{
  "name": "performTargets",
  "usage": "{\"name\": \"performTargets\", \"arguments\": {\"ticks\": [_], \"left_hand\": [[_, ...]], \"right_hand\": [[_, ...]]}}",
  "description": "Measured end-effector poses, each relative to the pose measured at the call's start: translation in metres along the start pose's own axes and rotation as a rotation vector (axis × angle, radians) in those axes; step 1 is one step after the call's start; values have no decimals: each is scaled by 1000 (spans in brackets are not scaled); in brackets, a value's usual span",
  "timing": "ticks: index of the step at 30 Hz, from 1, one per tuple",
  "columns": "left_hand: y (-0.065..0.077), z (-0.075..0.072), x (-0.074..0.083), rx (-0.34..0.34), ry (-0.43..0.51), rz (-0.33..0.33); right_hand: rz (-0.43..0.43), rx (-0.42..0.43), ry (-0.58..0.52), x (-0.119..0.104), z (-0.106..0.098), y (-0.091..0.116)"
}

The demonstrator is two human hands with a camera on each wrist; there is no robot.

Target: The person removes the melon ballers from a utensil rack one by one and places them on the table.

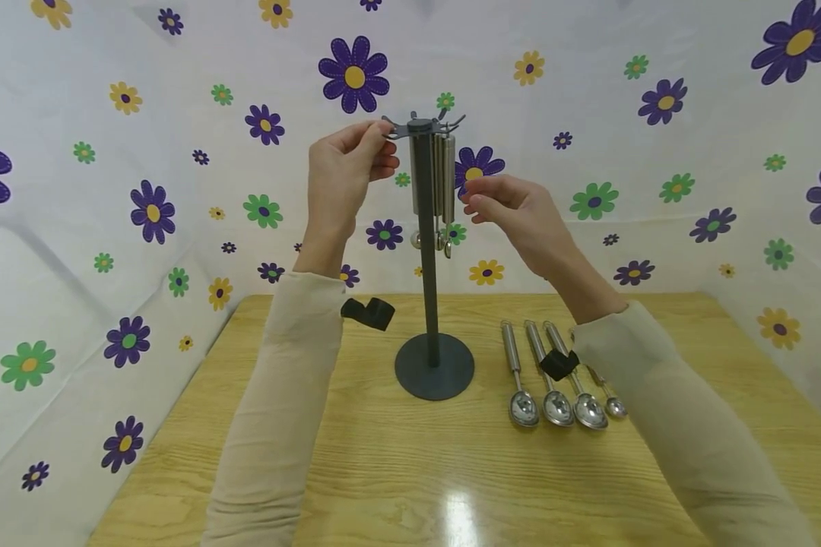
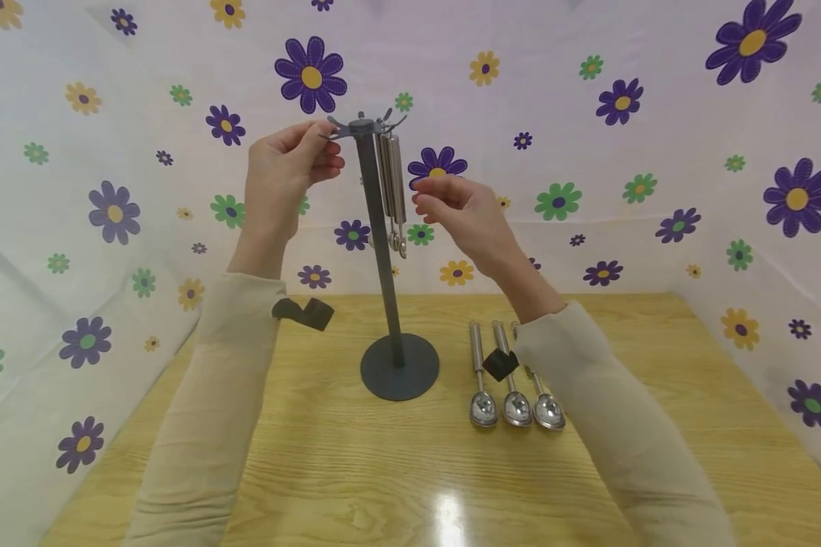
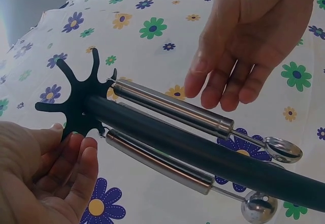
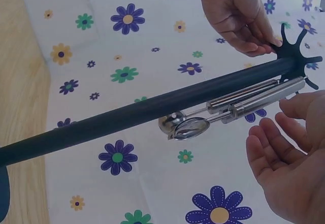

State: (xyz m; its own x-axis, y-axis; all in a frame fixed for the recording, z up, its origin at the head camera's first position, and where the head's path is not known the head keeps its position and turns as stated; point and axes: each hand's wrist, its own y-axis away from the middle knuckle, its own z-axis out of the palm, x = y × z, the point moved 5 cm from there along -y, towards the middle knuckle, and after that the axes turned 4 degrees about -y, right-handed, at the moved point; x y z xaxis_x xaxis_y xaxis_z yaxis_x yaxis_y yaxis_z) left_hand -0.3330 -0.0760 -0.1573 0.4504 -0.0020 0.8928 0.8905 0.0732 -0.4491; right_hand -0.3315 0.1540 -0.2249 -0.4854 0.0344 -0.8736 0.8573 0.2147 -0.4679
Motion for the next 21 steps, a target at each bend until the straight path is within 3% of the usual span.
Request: {"name": "performTargets", "arguments": {"ticks": [15, 21], "left_hand": [[0, 1, 1, -2, -3, 3], [1, 0, 0, 1, -2, 2]], "right_hand": [[-26, -45, -109, -8, 20, -15], [3, -80, -85, -8, 27, -14]]}}
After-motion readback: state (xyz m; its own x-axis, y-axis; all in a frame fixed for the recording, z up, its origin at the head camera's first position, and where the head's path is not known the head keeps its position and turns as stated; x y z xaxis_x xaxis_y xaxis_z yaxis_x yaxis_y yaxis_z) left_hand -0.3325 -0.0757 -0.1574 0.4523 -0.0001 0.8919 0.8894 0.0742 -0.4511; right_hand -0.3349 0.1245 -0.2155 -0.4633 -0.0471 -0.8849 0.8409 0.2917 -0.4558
